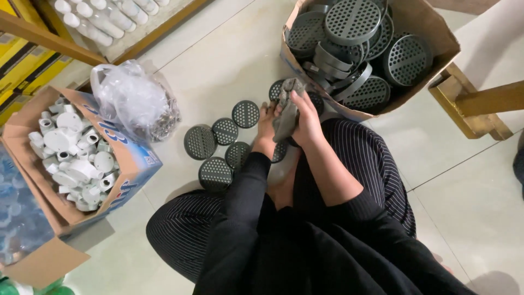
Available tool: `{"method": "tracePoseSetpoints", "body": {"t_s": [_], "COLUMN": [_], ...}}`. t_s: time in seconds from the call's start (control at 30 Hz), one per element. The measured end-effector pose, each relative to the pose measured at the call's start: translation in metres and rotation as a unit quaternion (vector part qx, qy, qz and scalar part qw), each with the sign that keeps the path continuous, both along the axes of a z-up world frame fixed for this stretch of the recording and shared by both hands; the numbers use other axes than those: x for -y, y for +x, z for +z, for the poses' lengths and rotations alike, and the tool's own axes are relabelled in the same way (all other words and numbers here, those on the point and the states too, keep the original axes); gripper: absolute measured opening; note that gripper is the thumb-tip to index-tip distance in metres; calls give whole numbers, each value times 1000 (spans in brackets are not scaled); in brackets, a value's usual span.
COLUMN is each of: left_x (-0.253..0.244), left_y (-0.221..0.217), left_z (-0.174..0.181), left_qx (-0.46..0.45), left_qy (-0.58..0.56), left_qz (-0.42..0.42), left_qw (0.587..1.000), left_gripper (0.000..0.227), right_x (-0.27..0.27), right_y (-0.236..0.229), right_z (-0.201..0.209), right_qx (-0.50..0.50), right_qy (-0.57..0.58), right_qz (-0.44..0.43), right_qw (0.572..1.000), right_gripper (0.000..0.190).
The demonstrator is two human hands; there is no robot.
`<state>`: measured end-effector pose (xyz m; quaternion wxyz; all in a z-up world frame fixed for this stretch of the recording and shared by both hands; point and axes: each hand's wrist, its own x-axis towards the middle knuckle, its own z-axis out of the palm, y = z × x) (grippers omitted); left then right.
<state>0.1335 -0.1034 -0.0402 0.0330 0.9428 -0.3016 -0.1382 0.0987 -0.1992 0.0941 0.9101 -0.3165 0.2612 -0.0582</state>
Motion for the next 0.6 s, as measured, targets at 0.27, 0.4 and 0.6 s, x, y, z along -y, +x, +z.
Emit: {"method": "tracePoseSetpoints", "body": {"t_s": [0.27, 0.4, 0.6], "left_x": [-71, -107, -130], "left_y": [-47, -75, -105], "left_z": [20, 60, 101], "left_qx": [91, 86, 113], "left_qy": [-98, -176, -375], "left_qz": [56, 169, 263], "left_qw": [989, 966, 882], "left_gripper": [16, 23, 12], "right_x": [-5, -25, -92], "right_y": [1, -9, -47], "right_z": [-16, 2, -68], "right_qx": [-121, -173, 183], "right_qy": [-129, -175, -609], "right_qz": [34, 126, 153], "right_qw": [984, 961, 756], "right_gripper": [58, 77, 45]}}
